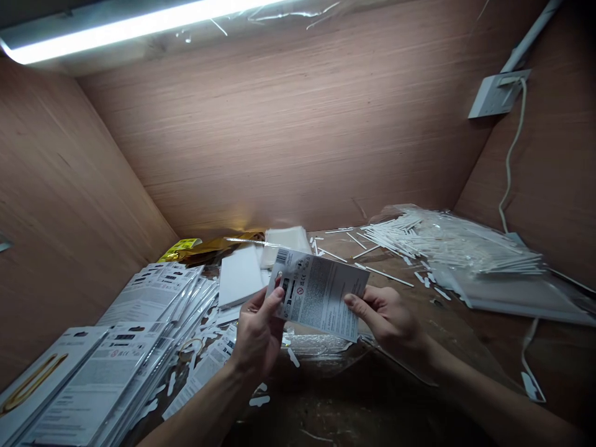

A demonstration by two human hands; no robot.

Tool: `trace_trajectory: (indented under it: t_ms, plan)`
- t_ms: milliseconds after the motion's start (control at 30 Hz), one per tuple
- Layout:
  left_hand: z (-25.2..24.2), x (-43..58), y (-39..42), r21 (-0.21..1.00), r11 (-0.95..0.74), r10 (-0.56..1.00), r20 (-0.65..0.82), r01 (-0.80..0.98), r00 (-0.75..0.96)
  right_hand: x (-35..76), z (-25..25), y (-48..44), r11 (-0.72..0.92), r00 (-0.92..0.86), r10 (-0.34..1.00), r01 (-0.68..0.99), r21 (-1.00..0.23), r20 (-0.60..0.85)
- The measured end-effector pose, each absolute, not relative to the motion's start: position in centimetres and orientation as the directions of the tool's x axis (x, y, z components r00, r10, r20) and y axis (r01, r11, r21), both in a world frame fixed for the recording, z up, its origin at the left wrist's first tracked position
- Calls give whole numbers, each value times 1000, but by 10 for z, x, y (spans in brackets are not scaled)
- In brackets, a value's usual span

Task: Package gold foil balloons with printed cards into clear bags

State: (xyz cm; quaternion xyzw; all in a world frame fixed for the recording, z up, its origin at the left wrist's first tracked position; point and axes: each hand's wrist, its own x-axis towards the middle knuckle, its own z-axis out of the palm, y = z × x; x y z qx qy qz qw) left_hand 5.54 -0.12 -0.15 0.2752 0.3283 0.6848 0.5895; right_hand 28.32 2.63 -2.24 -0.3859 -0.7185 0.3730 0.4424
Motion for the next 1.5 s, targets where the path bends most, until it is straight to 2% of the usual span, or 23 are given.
trace_trajectory:
  t_ms: [200,400,633,800,933,1000,1100,1200,1367,1500]
  plan:
    - [11,50,2,737,-131,960,-73,-664,-271,291,-18,29,499,-387,838,257,-828,385]
    - [3,58,-4,733,-129,975,-30,-668,-221,272,-27,15,407,-235,905,230,-884,355]
    - [14,49,2,737,-169,946,-64,-655,-317,281,-23,21,505,-354,845,285,-815,401]
    - [6,59,-4,752,-146,967,-29,-643,-254,268,-25,11,458,-313,875,289,-841,369]
    - [-3,70,-13,778,-65,978,-75,-625,-195,255,-21,1,460,-284,880,304,-834,382]
    - [-5,71,-13,786,-22,984,-92,-617,-153,256,-16,0,447,-320,876,254,-858,361]
    - [-4,68,-11,792,-74,980,-54,-606,-190,262,-11,3,367,-389,869,93,-926,305]
    - [-5,71,-12,794,-95,973,-53,-600,-225,263,-13,5,298,-309,913,64,-952,265]
    - [-10,86,-22,812,33,987,-117,-583,-107,258,-18,5,324,-204,935,165,-931,290]
    - [-2,78,-16,800,-71,983,-45,-596,-178,263,-14,8,291,-185,948,163,-943,261]
